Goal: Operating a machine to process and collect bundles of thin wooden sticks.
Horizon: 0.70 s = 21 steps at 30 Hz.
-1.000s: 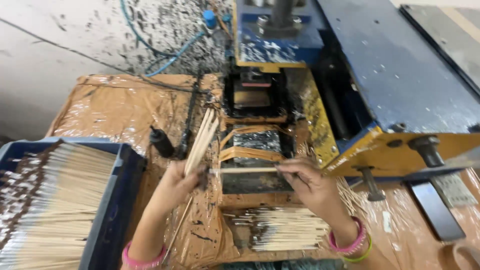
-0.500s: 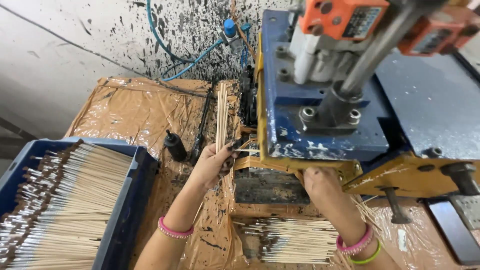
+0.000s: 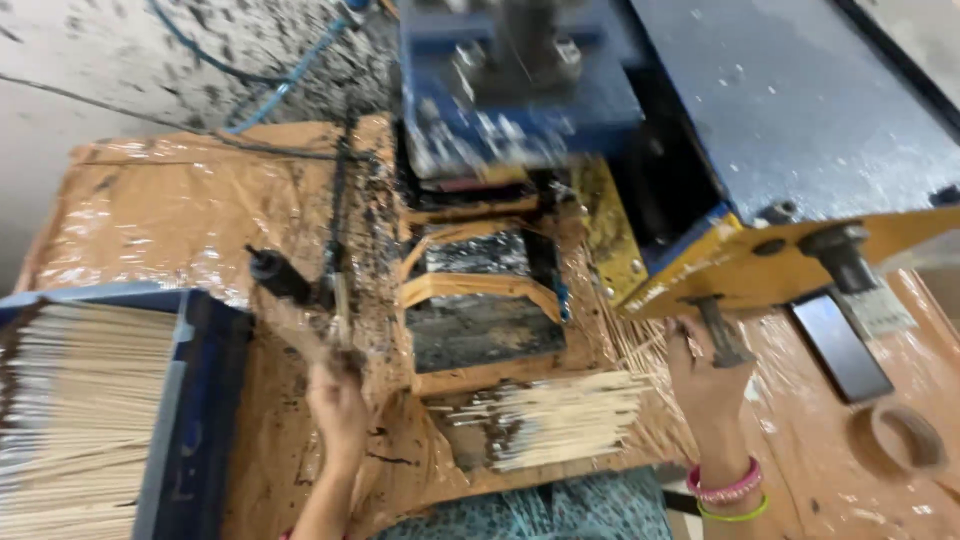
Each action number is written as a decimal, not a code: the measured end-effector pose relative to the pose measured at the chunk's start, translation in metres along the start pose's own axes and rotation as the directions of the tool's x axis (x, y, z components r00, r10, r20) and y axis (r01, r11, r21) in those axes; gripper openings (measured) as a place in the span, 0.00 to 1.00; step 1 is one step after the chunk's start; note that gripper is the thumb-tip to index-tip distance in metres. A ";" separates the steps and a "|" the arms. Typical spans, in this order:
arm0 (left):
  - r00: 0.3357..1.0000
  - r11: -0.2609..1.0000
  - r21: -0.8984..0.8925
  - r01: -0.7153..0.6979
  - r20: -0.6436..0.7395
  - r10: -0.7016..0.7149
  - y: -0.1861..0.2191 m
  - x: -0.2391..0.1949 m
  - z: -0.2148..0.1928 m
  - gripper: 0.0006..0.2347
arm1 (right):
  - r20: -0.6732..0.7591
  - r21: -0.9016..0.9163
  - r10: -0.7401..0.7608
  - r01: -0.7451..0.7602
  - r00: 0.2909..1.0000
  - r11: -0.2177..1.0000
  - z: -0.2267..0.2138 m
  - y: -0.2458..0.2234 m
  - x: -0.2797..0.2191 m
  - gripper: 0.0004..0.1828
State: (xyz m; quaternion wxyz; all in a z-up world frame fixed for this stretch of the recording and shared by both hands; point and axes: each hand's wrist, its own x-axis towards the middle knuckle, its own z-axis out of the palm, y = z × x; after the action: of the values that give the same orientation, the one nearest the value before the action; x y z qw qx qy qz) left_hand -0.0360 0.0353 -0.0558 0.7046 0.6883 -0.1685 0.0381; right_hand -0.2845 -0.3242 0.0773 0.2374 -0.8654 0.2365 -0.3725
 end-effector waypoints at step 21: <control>0.912 0.940 -0.090 0.330 0.288 -0.293 0.141 0.120 0.027 0.09 | 0.246 0.088 -0.602 0.601 0.760 0.795 0.049 -0.161 0.102 0.21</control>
State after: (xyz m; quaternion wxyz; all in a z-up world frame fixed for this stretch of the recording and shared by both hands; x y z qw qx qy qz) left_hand 0.0318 -0.0054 0.1138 0.7173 0.6553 -0.1531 -0.1806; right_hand -0.1480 -0.2480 0.1963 0.1361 -0.9362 -0.0876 -0.3120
